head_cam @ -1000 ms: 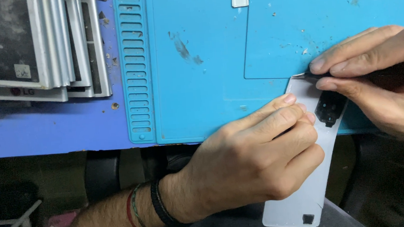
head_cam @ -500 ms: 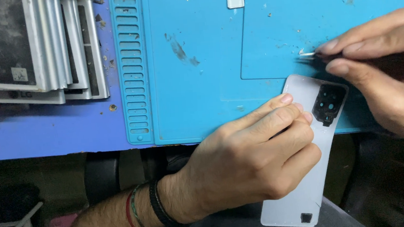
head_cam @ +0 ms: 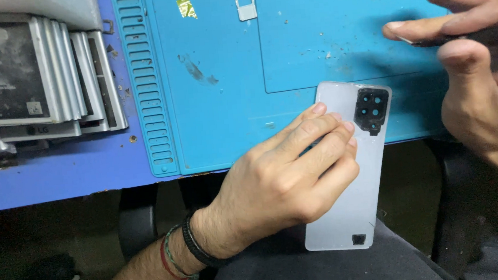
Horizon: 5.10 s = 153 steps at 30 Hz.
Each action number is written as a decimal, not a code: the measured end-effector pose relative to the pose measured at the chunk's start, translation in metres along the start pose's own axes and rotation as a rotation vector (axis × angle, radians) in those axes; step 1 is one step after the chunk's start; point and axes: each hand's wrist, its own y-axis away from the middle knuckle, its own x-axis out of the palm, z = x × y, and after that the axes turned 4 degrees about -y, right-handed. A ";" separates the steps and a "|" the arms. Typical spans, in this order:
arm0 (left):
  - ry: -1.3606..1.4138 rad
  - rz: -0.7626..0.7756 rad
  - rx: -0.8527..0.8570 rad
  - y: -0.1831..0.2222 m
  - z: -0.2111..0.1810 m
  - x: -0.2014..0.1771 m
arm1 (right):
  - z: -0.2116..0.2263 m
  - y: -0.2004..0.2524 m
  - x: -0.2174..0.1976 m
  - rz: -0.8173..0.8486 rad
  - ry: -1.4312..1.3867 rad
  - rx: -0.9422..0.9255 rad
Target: Cleaning and scraping adhesive residue from the edges of a smartphone back cover using a cloth and a thin tool.
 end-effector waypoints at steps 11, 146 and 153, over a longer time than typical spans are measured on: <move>-0.026 -0.114 0.112 -0.004 -0.001 0.005 | -0.019 0.027 -0.010 -0.039 -0.006 -0.091; -0.158 -0.269 0.175 -0.032 -0.006 0.023 | 0.008 0.021 0.001 0.141 -0.308 0.476; -0.173 -0.279 0.156 -0.032 -0.007 0.020 | 0.012 0.016 -0.003 0.153 -0.470 0.474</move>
